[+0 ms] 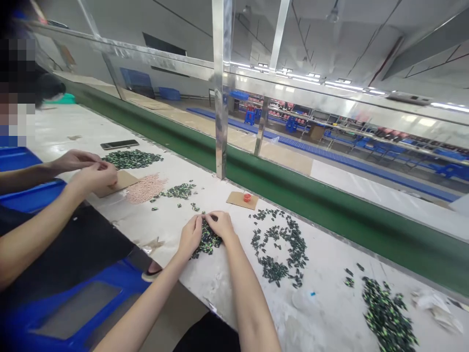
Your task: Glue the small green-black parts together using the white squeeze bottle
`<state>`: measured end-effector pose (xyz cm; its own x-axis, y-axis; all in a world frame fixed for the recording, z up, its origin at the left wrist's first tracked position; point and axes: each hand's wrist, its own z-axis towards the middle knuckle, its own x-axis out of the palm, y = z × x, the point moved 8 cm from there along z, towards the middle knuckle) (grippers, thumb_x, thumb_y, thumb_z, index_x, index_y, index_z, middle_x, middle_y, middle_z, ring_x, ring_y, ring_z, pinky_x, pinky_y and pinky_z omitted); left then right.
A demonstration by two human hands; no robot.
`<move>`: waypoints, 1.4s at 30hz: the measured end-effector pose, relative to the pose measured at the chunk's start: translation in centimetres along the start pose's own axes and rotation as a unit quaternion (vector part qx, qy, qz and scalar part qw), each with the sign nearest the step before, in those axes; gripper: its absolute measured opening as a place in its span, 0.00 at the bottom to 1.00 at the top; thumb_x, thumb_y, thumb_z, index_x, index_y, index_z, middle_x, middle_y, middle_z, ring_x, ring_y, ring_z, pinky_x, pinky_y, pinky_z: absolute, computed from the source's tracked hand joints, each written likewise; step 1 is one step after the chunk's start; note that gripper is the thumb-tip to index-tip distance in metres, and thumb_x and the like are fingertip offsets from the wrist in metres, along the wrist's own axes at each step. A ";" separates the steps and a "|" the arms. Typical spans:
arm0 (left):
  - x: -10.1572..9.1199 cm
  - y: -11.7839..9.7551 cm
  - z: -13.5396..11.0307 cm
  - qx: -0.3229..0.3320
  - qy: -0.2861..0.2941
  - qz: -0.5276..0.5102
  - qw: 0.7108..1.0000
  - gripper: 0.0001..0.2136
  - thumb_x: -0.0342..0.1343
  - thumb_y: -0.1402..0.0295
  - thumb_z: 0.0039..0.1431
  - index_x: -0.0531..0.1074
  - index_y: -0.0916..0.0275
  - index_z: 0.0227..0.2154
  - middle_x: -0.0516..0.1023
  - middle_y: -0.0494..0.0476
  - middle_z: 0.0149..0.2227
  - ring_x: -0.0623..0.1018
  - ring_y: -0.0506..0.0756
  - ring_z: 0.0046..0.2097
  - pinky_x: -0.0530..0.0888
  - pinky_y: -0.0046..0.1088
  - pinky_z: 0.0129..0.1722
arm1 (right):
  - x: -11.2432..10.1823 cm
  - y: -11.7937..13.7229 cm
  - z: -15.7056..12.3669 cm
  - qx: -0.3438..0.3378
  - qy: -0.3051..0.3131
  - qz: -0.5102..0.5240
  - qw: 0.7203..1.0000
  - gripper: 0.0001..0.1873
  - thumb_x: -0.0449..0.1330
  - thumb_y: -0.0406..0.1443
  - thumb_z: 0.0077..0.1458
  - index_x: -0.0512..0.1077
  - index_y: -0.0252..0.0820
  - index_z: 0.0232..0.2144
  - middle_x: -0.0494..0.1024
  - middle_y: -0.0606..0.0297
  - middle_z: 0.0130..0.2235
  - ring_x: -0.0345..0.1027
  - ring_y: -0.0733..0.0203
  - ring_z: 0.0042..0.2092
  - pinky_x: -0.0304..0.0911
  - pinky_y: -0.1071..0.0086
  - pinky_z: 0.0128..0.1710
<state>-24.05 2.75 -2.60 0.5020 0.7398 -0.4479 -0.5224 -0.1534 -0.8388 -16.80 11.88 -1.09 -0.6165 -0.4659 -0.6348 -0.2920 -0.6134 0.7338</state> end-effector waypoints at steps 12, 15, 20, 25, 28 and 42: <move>3.4 -3.6 -4.3 -0.026 0.054 -0.004 0.998 0.19 0.36 0.62 0.63 0.71 0.60 0.28 0.79 0.62 0.31 0.78 0.61 0.36 0.71 0.35 0.37 | -4.4 -0.8 -7.9 0.064 -0.076 -0.017 0.995 0.13 0.52 0.37 0.60 0.78 0.45 0.35 0.81 0.63 0.40 0.74 0.57 0.43 0.65 0.67 0.46; 4.0 -4.3 -5.1 -0.040 0.054 -0.005 0.998 0.20 0.34 0.61 0.63 0.72 0.61 0.29 0.80 0.64 0.33 0.79 0.61 0.38 0.71 0.36 0.39 | -5.3 -1.0 -9.3 0.070 -0.092 -0.012 0.993 0.14 0.52 0.36 0.60 0.78 0.44 0.36 0.81 0.61 0.41 0.73 0.56 0.45 0.64 0.66 0.48; 5.2 -5.4 -6.4 -0.060 0.055 -0.010 0.997 0.24 0.31 0.61 0.63 0.72 0.62 0.29 0.80 0.67 0.34 0.79 0.63 0.40 0.72 0.39 0.41 | -6.1 -1.3 -11.7 0.087 -0.117 0.005 0.989 0.15 0.50 0.34 0.60 0.76 0.43 0.42 0.79 0.59 0.45 0.71 0.56 0.48 0.62 0.62 0.52; 5.3 -6.3 -7.1 -0.052 0.071 -0.026 0.996 0.23 0.32 0.59 0.63 0.72 0.62 0.30 0.80 0.66 0.35 0.78 0.62 0.40 0.72 0.39 0.42 | -6.7 -1.6 -13.6 0.097 -0.131 0.035 0.986 0.19 0.48 0.35 0.60 0.74 0.48 0.48 0.77 0.65 0.50 0.67 0.56 0.55 0.57 0.58 0.58; 4.4 -6.4 -6.7 -0.039 0.082 -0.038 0.995 0.22 0.34 0.57 0.62 0.72 0.61 0.31 0.80 0.64 0.36 0.78 0.61 0.41 0.72 0.38 0.44 | -7.2 -1.4 -14.8 0.114 -0.150 0.068 0.980 0.19 0.49 0.37 0.60 0.73 0.51 0.50 0.75 0.68 0.53 0.58 0.53 0.61 0.53 0.52 0.61; 10.5 -10.6 -3.2 0.176 0.341 0.112 0.917 0.05 0.56 0.69 0.51 0.75 0.61 0.31 0.81 0.58 0.37 0.77 0.60 0.44 0.71 0.32 0.46 | -17.1 -1.1 -35.5 0.232 -0.484 -0.096 0.838 0.30 0.64 0.46 0.47 0.65 0.40 0.50 0.71 0.52 0.49 0.62 0.46 0.52 0.62 0.51 0.48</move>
<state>-11.04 10.04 0.56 0.6058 0.1160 -0.7871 -0.7952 0.0577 -0.6036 20.05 -2.10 0.36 -0.7640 0.4875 -0.4226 -0.5686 -0.1990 0.7982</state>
